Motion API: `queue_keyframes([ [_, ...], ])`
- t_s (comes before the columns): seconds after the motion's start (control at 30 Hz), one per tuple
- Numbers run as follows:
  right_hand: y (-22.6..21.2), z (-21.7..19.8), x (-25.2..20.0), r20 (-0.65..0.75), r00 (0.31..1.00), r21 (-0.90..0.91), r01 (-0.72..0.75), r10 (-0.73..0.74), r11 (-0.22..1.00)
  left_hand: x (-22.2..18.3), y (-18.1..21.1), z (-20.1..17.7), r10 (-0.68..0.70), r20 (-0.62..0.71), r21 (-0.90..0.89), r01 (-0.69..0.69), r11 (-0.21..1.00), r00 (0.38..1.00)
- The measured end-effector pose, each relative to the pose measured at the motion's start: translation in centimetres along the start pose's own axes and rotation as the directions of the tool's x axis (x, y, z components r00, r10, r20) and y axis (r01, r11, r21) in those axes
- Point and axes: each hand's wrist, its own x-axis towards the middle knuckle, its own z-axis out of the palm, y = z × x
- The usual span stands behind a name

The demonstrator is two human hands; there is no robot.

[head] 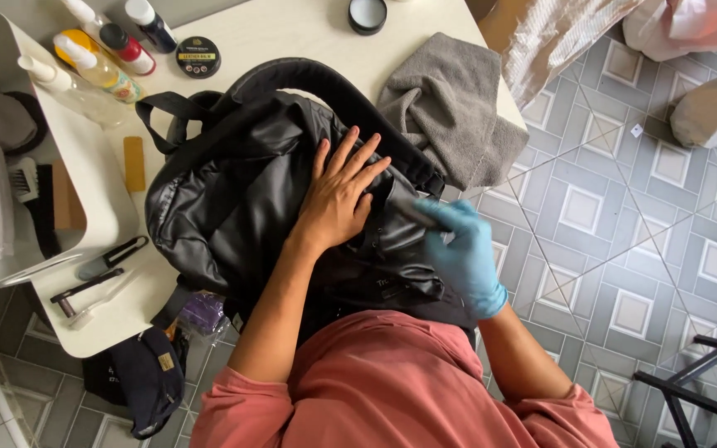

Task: The person cleans the exterior and straps of a black bag by rubbing it with a dark applicator pad.

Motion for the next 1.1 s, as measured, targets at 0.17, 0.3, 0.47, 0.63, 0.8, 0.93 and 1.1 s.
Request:
queue_keyframes([
  [0.17, 2.3, 5.2, -0.2, -0.032, 0.981, -0.057, 0.19, -0.192, 0.98, -0.1, 0.0, 0.2, 0.011, -0.026, -0.029, -0.012, 1.0, 1.0],
  [0.3, 0.6, 3.6, -2.3, 0.361, 0.923, 0.157, 0.078, -0.131, 0.985, -0.1, -0.1, 0.2, 0.016, -0.039, -0.044, -0.017, 0.999, 0.999],
  [0.47, 2.3, 0.4, -0.1, 0.09, 0.995, 0.029, 0.047, -0.049, 0.998, 0.1, -0.4, 0.2, 0.021, -0.038, -0.047, -0.022, 0.999, 0.999],
  [0.63, 5.6, 6.3, -1.2, -0.05, 0.988, -0.176, 0.133, -0.143, 0.975, 0.0, -0.4, 0.3, 0.016, -0.024, -0.046, -0.017, 0.999, 1.0],
  [0.8, -3.8, -0.3, -0.3, 0.434, 0.889, 0.147, 0.089, -0.145, 0.985, 0.1, -0.7, 0.3, 0.036, -0.049, -0.088, -0.041, 0.995, 0.998],
  [0.93, 2.9, 0.4, 0.3, 0.044, 0.995, -0.058, 0.09, -0.088, 0.994, 0.0, -0.3, -0.4, 0.029, -0.028, -0.081, -0.031, 0.996, 0.999],
  [1.1, 1.0, 4.9, 0.2, 0.231, 0.928, -0.031, 0.306, -0.291, 0.951, 0.4, 0.4, -1.8, 0.043, -0.04, -0.092, -0.046, 0.995, 0.998],
])
